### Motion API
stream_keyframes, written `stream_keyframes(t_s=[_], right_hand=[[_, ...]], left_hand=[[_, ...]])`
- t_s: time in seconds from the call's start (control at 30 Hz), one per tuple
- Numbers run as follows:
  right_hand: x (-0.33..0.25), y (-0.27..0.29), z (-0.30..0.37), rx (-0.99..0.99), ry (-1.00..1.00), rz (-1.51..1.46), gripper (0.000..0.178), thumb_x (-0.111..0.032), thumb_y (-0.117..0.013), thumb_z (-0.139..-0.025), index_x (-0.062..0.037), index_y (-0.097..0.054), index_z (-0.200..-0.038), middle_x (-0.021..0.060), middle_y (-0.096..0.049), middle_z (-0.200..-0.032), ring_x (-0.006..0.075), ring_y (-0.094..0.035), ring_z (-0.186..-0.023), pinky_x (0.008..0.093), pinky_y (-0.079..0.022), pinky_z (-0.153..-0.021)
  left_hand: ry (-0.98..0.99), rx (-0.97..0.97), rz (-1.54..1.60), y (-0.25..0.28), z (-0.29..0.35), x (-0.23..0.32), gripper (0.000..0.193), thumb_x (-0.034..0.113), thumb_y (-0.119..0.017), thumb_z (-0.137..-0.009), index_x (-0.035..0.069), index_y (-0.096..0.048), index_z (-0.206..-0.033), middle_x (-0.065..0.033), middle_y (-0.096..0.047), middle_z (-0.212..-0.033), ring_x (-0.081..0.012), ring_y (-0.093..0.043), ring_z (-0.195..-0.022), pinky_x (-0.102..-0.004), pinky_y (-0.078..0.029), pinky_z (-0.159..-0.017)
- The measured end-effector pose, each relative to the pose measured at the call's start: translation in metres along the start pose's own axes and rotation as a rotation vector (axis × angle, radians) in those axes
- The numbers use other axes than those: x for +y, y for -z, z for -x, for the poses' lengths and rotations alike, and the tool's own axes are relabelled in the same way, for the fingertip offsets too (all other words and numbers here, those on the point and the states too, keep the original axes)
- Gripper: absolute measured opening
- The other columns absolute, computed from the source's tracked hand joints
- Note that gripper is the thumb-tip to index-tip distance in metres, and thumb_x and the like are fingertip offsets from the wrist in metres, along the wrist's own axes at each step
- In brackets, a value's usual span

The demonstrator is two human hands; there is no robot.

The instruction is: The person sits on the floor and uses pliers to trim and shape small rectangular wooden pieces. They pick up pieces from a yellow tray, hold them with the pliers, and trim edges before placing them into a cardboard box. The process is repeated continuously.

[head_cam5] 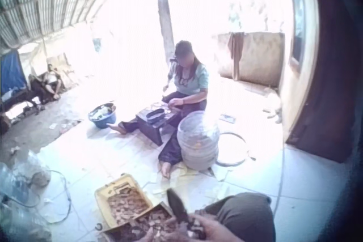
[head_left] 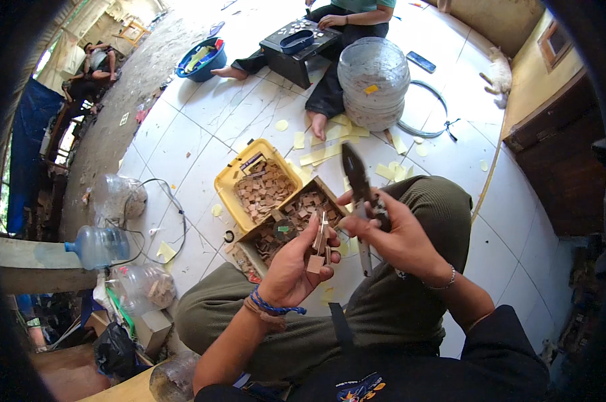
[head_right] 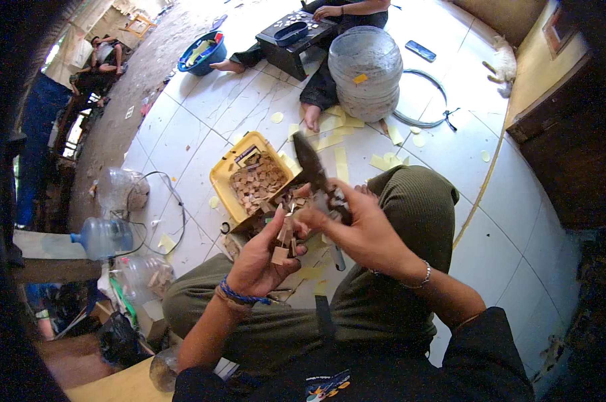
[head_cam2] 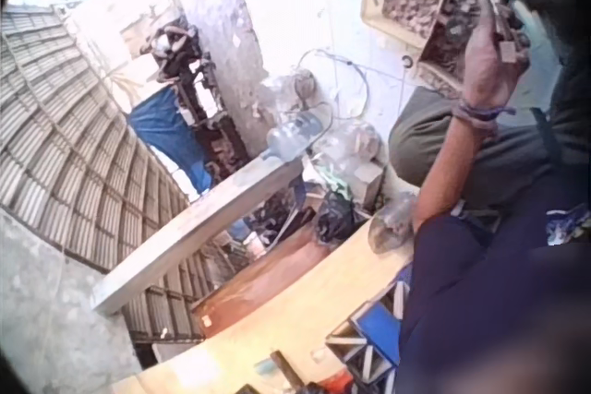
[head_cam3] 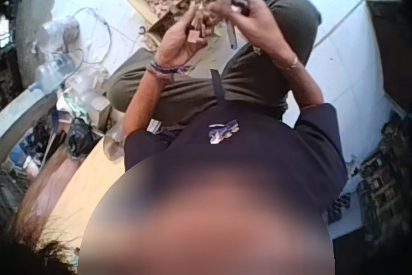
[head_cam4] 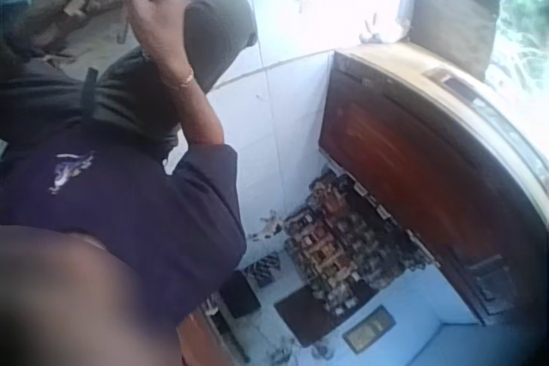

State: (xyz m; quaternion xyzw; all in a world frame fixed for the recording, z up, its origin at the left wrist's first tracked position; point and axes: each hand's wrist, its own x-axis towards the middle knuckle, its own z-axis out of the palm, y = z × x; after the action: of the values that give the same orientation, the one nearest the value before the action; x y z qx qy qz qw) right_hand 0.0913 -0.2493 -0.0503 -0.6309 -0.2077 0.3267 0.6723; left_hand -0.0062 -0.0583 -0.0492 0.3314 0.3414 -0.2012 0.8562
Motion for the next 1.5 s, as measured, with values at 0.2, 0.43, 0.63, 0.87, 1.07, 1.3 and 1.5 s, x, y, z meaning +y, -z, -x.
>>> stream_keyframes(t_s=[0.2,0.43,0.63,0.87,1.07,1.3,1.5], right_hand=[[0.010,-0.011,-0.006,0.046,0.114,0.519,0.041,-0.018,-0.077,-0.098,-0.0018,-0.060,-0.131,0.0040,-0.074,-0.099,0.0069,-0.068,-0.093,0.0253,-0.056,-0.082],[0.001,-0.020,-0.007,0.178,0.085,0.103,0.027,-0.019,-0.073,-0.100,-0.0012,-0.064,-0.119,0.0032,-0.072,-0.091,0.0067,-0.064,-0.079,0.0248,-0.050,-0.067],[-0.004,-0.016,-0.009,0.354,0.126,0.114,0.024,-0.018,-0.071,-0.102,-0.0025,-0.063,-0.119,-0.0042,-0.064,-0.090,0.0004,-0.052,-0.072,0.0171,-0.041,-0.062],[0.000,-0.019,-0.007,0.238,0.089,0.079,0.026,-0.014,-0.069,-0.103,-0.0034,-0.058,-0.124,0.0007,-0.069,-0.094,0.0038,-0.063,-0.076,0.0191,-0.051,-0.064],[0.002,-0.021,-0.008,0.258,0.124,0.086,0.024,-0.014,-0.070,-0.102,-0.0028,-0.059,-0.121,0.0003,-0.068,-0.095,0.0034,-0.063,-0.077,0.0187,-0.051,-0.065],[0.003,-0.019,-0.009,0.419,0.264,0.145,0.023,-0.015,-0.070,-0.103,-0.0027,-0.060,-0.119,0.0014,-0.067,-0.094,0.0055,-0.063,-0.082,0.0217,-0.051,-0.071],[0.002,-0.014,-0.010,0.482,0.318,0.122,0.022,-0.013,-0.072,-0.101,-0.0027,-0.061,-0.118,0.0005,-0.067,-0.091,0.0041,-0.061,-0.075,0.0211,-0.049,-0.064]], left_hand=[[-0.119,-0.093,-0.051,0.003,-0.007,-0.008,0.037,0.049,-0.049,-0.110,0.017,-0.062,-0.121,0.0076,-0.064,-0.095,-0.0087,-0.061,-0.084,-0.0243,-0.045,-0.067],[-0.264,-0.031,0.008,-0.007,-0.011,-0.008,0.031,0.035,-0.048,-0.111,0.010,-0.059,-0.125,-0.0013,-0.065,-0.104,-0.0121,-0.065,-0.089,-0.0306,-0.054,-0.073],[-0.283,-0.178,0.116,-0.008,-0.011,-0.005,0.035,0.027,-0.042,-0.112,0.002,-0.058,-0.131,-0.0080,-0.067,-0.113,-0.0184,-0.069,-0.102,-0.0375,-0.059,-0.092],[-0.203,-0.206,-0.050,-0.012,-0.011,-0.013,0.032,0.024,-0.042,-0.111,0.008,-0.054,-0.136,-0.0077,-0.067,-0.117,-0.0221,-0.069,-0.107,-0.0376,-0.058,-0.091],[-0.183,-0.270,0.008,-0.010,-0.009,-0.014,0.032,0.024,-0.052,-0.109,0.010,-0.051,-0.138,-0.0065,-0.067,-0.115,-0.0204,-0.069,-0.105,-0.0369,-0.058,-0.088],[-0.311,-0.259,-0.145,-0.013,-0.009,-0.020,0.028,0.022,-0.055,-0.109,0.007,-0.054,-0.133,-0.0061,-0.067,-0.111,-0.0193,-0.068,-0.101,-0.0365,-0.058,-0.088],[-0.291,-0.207,0.166,-0.007,-0.014,-0.014,0.024,0.028,-0.049,-0.111,0.007,-0.059,-0.119,-0.0078,-0.067,-0.110,-0.0226,-0.069,-0.103,-0.0385,-0.058,-0.089]])
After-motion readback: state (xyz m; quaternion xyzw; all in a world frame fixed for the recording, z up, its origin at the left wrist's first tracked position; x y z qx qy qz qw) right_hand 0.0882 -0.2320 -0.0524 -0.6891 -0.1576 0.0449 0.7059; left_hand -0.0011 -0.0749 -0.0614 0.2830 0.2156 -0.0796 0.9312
